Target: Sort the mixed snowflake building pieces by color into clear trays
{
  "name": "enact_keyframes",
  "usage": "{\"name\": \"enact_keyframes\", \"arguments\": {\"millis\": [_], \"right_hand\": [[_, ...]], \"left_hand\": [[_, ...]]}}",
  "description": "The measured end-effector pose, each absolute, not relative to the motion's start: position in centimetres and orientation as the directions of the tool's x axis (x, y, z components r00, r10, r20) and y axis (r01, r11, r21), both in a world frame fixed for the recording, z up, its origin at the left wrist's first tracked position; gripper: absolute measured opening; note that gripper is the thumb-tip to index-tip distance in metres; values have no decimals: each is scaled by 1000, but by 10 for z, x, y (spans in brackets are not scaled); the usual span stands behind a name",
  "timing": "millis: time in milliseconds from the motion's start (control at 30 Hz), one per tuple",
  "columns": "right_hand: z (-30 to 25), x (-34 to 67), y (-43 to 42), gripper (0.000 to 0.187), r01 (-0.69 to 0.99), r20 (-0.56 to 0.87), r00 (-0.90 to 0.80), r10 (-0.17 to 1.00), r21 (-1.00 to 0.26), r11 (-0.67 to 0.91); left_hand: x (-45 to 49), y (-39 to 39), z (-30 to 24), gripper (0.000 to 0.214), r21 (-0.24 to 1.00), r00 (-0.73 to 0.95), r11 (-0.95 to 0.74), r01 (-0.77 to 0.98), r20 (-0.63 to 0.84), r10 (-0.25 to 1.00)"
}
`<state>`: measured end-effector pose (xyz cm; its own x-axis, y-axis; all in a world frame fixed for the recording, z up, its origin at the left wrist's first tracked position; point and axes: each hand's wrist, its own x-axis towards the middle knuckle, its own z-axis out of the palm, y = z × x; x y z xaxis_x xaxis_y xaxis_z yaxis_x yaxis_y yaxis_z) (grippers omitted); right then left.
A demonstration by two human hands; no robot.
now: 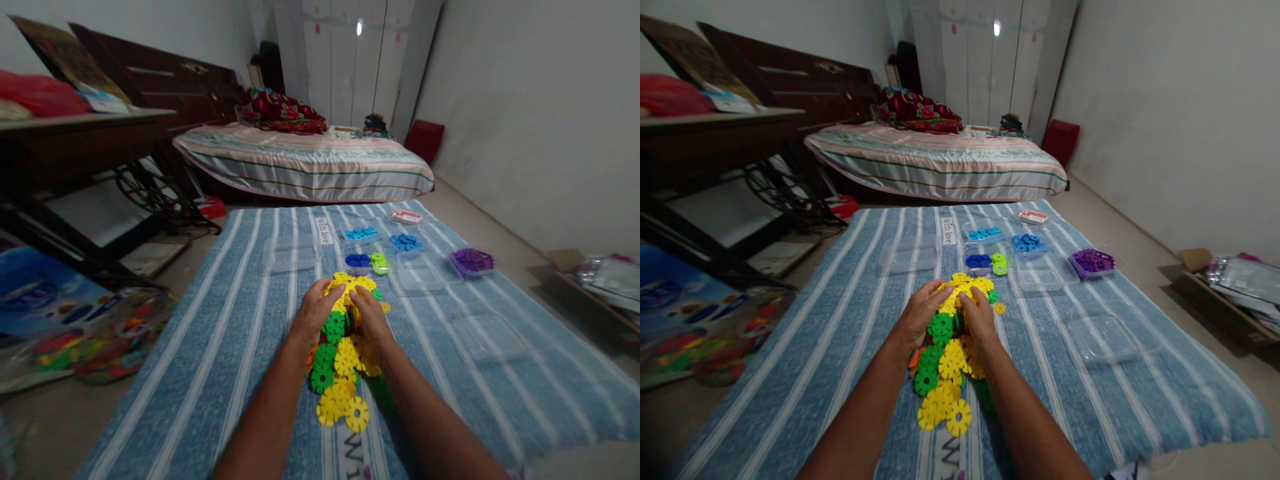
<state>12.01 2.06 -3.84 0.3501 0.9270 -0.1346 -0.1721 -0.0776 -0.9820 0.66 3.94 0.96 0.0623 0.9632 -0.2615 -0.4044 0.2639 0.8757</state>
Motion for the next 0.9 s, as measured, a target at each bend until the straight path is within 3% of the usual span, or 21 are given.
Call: {"name": "enact_keyframes", "arguments": {"millis": [167, 300, 400, 533, 700, 800, 900], "right_hand": [[-24, 116, 28, 41, -288, -78, 185, 980, -957, -22], [-12, 121, 30, 53, -364, -78, 178, 981, -931, -8], [-6, 130, 29, 58, -321, -67, 192, 979, -947, -2], [-10, 154, 17, 54, -151, 0, 251, 968, -988, 39], [-27, 193, -31, 47, 227, 41, 271, 962, -974, -23], [-38, 203, -74, 50, 448, 78, 151, 985, -894, 2], [-48, 196, -111, 74, 620, 97, -79, 992, -775, 125]], "left_hand": [[10, 22, 43, 43, 944, 69, 239, -228, -230, 971], [3, 20, 53, 36, 958, 184, 221, -185, -187, 965], [-5, 24, 52, 32, 981, 176, 171, -95, -152, 973], [-16, 30, 49, 23, 998, 169, 42, 48, -50, 984], [-27, 33, 49, 19, 988, 238, -48, 143, 12, 971], [-34, 23, 47, 32, 971, 320, -89, 221, 14, 947], [-42, -2, 39, 57, 866, 476, -200, 459, -50, 878]]}}
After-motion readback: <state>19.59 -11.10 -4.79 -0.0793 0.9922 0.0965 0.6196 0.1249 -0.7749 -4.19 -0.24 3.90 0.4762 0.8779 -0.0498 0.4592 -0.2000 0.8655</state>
